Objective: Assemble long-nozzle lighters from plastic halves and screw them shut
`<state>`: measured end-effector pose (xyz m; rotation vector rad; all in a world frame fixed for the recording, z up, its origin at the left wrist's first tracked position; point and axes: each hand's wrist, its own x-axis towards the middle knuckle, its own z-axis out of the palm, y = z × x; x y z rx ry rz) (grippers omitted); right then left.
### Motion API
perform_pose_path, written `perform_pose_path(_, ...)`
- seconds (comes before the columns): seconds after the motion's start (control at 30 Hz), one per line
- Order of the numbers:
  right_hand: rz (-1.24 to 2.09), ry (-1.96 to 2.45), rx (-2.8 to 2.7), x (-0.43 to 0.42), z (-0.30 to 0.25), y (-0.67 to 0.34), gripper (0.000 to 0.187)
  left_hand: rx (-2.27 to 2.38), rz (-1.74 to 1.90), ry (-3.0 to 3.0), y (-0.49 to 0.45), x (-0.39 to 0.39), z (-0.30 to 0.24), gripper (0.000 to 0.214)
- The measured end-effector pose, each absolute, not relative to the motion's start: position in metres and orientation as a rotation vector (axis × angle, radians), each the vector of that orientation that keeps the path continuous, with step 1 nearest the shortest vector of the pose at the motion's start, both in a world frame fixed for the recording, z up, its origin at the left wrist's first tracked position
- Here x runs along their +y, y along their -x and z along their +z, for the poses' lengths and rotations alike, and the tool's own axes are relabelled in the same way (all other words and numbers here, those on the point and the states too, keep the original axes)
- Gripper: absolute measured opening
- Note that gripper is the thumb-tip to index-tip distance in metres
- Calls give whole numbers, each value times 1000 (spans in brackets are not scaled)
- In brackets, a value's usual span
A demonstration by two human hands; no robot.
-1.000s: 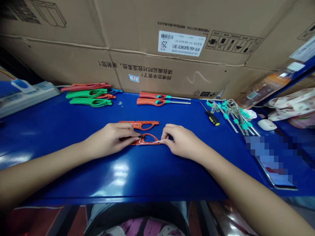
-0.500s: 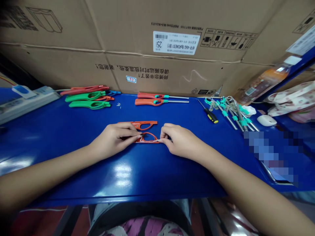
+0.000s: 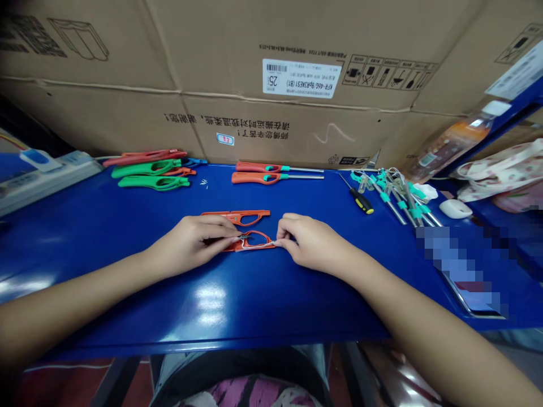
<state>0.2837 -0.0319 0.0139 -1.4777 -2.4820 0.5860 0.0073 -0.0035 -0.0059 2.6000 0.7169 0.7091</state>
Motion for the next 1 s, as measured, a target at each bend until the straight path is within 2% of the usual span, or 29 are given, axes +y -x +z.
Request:
perform_pose_path(0.6, 618, 1499, -2492, -33, 18, -283, 11, 748, 761, -2765, -8, -4, -16, 21)
perform_pose_path(0.83, 624, 1515, -2502, -33, 20, -281, 10, 789, 720, -3051, -8, -6, -9, 33)
perform_pose_path(1.0, 623, 1513, -2508, -33, 20, -282, 10, 775, 815, -3044, -9, -6, -13, 28)
